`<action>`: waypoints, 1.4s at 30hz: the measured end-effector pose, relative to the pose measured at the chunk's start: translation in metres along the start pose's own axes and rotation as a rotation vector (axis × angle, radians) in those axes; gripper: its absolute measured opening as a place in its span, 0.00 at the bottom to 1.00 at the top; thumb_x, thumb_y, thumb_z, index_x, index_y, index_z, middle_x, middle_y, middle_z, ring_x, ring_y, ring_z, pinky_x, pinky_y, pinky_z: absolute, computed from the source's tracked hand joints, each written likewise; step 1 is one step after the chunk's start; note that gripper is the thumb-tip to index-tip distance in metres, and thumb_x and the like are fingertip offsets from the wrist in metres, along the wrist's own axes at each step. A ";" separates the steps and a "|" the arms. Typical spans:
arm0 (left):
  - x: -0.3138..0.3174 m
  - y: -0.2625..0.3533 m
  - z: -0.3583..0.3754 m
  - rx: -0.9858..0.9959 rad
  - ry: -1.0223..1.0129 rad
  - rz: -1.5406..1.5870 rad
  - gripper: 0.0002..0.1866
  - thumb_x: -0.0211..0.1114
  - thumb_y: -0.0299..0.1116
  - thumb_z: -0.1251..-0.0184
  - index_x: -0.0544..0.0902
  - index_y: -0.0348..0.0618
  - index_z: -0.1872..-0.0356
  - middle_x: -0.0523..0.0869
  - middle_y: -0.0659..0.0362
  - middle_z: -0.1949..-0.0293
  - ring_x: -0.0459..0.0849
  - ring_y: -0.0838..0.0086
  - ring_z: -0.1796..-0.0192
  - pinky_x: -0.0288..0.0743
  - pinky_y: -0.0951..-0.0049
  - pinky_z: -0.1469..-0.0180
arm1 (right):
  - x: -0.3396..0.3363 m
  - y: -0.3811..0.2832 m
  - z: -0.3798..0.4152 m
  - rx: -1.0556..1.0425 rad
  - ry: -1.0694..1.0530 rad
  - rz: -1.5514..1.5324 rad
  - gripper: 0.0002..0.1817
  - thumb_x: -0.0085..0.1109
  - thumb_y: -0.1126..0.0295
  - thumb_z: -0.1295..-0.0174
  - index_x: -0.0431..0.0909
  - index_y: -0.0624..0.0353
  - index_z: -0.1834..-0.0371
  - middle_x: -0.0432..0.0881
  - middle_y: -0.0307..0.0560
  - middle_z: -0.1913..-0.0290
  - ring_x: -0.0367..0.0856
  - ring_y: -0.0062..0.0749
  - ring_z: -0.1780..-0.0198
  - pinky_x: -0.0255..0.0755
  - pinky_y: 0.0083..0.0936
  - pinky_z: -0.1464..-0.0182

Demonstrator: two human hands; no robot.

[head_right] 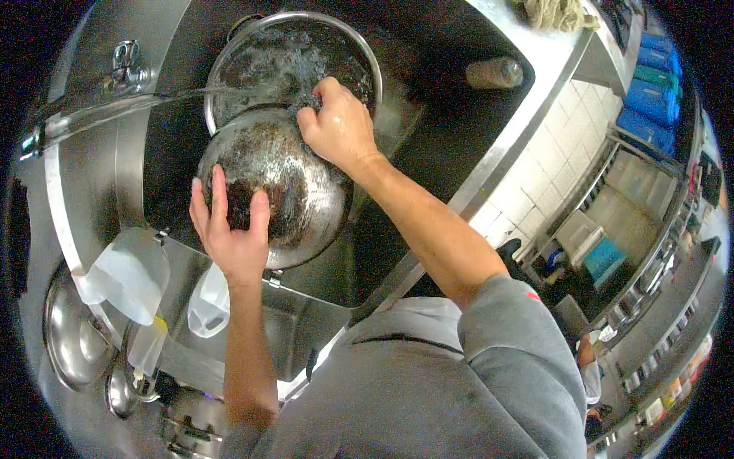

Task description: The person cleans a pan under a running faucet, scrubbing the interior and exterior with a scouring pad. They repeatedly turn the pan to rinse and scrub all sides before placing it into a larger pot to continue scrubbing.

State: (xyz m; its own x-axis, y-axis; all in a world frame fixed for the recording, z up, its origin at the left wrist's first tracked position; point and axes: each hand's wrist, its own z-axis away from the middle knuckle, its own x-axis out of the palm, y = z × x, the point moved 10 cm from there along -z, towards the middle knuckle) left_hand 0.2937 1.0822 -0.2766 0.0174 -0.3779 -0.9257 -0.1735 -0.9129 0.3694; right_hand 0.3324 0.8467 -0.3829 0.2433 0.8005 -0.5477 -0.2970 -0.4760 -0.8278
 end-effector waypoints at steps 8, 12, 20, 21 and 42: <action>0.000 -0.002 -0.007 -0.001 -0.009 0.018 0.39 0.80 0.47 0.48 0.82 0.52 0.31 0.72 0.36 0.27 0.72 0.35 0.31 0.68 0.40 0.30 | -0.021 0.012 0.072 0.100 -0.174 -0.070 0.17 0.61 0.65 0.42 0.75 0.64 0.54 0.83 0.68 0.58 0.83 0.67 0.54 0.79 0.51 0.49; 0.003 -0.001 -0.007 -0.015 -0.036 0.021 0.39 0.80 0.46 0.48 0.82 0.52 0.30 0.70 0.37 0.26 0.70 0.34 0.29 0.67 0.39 0.28 | 0.041 0.035 -0.039 0.107 -0.348 0.115 0.25 0.58 0.57 0.40 0.80 0.65 0.47 0.86 0.72 0.51 0.85 0.68 0.48 0.79 0.52 0.42; 0.005 0.002 -0.008 -0.037 -0.043 0.022 0.40 0.80 0.41 0.47 0.81 0.48 0.29 0.68 0.38 0.25 0.69 0.34 0.28 0.66 0.39 0.27 | 0.075 0.035 -0.072 0.151 -0.450 0.026 0.30 0.61 0.53 0.44 0.83 0.68 0.47 0.87 0.72 0.55 0.87 0.65 0.50 0.79 0.47 0.43; 0.005 0.003 -0.008 -0.040 -0.054 0.027 0.39 0.79 0.38 0.45 0.79 0.48 0.28 0.68 0.38 0.24 0.69 0.37 0.27 0.64 0.41 0.26 | 0.068 0.035 -0.061 0.167 -0.469 0.028 0.28 0.61 0.52 0.44 0.84 0.65 0.48 0.87 0.70 0.52 0.86 0.67 0.48 0.79 0.50 0.39; 0.004 -0.003 -0.012 -0.010 -0.013 0.007 0.38 0.80 0.48 0.49 0.84 0.52 0.33 0.72 0.41 0.27 0.71 0.33 0.31 0.67 0.37 0.29 | 0.016 -0.031 -0.003 -0.111 -0.291 -0.003 0.16 0.63 0.61 0.46 0.80 0.63 0.60 0.85 0.66 0.59 0.85 0.66 0.56 0.79 0.53 0.51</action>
State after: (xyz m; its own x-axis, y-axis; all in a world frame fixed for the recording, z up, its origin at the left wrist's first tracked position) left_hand 0.3058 1.0816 -0.2804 0.0038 -0.3823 -0.9240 -0.1640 -0.9118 0.3765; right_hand 0.3484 0.8729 -0.3665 -0.0354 0.8652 -0.5002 -0.1904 -0.4972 -0.8465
